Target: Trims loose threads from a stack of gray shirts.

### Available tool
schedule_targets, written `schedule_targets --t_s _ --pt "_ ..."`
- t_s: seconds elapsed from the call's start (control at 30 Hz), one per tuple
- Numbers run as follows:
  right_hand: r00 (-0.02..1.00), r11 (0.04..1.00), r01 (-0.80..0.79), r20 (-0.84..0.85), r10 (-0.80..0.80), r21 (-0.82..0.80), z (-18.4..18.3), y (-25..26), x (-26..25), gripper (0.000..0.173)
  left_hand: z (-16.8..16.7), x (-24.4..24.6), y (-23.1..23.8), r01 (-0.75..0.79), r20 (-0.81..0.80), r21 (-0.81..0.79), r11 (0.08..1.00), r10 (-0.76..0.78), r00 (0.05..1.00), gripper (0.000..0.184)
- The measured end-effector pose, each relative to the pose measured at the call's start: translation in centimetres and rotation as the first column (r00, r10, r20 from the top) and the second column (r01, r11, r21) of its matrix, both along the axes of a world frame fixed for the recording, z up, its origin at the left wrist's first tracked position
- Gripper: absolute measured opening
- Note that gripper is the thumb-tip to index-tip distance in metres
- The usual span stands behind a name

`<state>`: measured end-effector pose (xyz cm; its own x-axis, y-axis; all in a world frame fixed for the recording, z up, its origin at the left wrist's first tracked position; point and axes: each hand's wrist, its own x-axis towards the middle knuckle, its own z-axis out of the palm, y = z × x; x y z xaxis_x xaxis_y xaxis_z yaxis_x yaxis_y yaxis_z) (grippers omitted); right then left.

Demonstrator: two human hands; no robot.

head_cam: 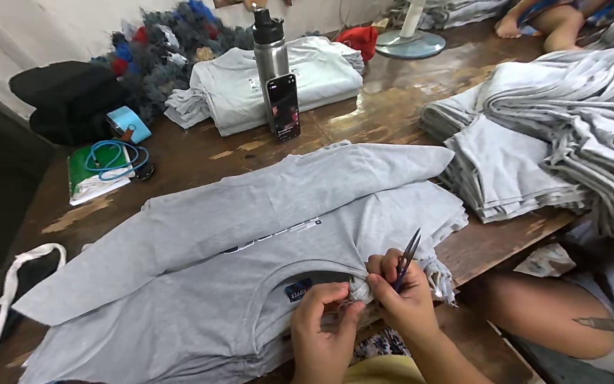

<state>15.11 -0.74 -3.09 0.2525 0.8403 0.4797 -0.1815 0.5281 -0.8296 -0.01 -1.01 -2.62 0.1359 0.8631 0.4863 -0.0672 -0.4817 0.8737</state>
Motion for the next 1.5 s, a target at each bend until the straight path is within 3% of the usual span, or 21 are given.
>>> schedule_targets --t_s 0.17,0.3,0.4,0.53,0.63,0.77,0.83,0.97,1.07,1.13,1.2,1.3,1.4,1.5 --pt "0.996 0.999 0.031 0.078 -0.031 0.007 -0.1 -0.4 0.2 0.017 -0.1 -0.6 -0.4 -0.044 -0.082 0.103 0.994 0.052 0.995 0.003" --pt "0.993 0.999 0.029 0.113 -0.03 0.013 0.2 -0.5 0.2 0.016 -0.1 -0.5 -0.6 -0.017 -0.112 0.12 0.993 0.03 0.993 0.008" --pt "0.988 1.0 0.026 0.151 -0.027 0.011 0.5 -0.7 0.3 0.015 0.3 -0.2 -0.5 -0.06 -0.21 0.24 0.969 0.112 0.971 0.021" --pt "0.968 0.998 0.056 0.245 -0.062 0.032 0.6 -1.0 0.2 0.013 0.4 0.0 0.0 -0.107 -0.27 0.358 0.928 0.212 0.939 0.011" --pt "0.961 0.996 0.081 0.263 -0.088 0.041 0.4 -1.0 0.1 0.013 0.4 -0.2 -0.1 -0.077 -0.252 0.275 0.958 0.15 0.956 0.009" --pt "0.963 0.997 0.074 0.259 -0.079 0.03 0.5 -0.9 0.3 0.013 0.5 -0.4 -0.5 0.096 -0.06 -0.007 0.995 -0.096 0.994 0.014" --pt "0.965 0.997 0.067 0.253 -0.071 0.026 0.5 -0.8 0.3 0.013 0.6 -0.3 -0.7 0.127 -0.004 -0.044 0.991 -0.127 0.992 0.015" --pt "0.965 0.998 0.051 0.257 -0.056 0.028 0.5 -0.9 0.3 0.013 0.6 -0.2 -0.3 -0.029 -0.174 0.172 0.985 0.06 0.983 0.031" --pt "0.953 0.997 0.058 0.294 -0.068 0.043 0.4 -1.0 0.2 0.014 0.9 -0.1 0.1 -0.083 -0.286 0.266 0.96 0.161 0.945 0.023" --pt "0.95 0.997 0.063 0.304 -0.076 0.051 0.3 -0.9 0.2 0.015 1.0 -0.2 -0.1 -0.037 -0.302 0.181 0.983 0.091 0.949 0.023" --pt "0.95 0.997 0.065 0.304 -0.076 0.046 0.3 -0.9 0.3 0.014 1.2 -0.5 -0.4 0.08 -0.193 0.011 0.997 -0.076 0.978 0.025" --pt "0.958 0.998 0.047 0.282 -0.053 0.03 0.3 -0.8 0.5 0.013 2.1 -1.8 -0.8 0.281 -0.025 -0.172 0.944 -0.289 0.957 0.023" --pt "0.965 0.999 0.043 0.26 -0.046 0.015 0.4 -0.6 0.6 0.013 2.7 -3.5 -0.8 0.459 0.066 -0.238 0.856 -0.457 0.887 0.022" --pt "0.973 1.0 0.026 0.229 -0.022 -0.012 0.4 -0.5 0.8 0.014 3.3 -5.6 -0.5 0.581 0.008 -0.205 0.788 -0.592 0.806 0.022"
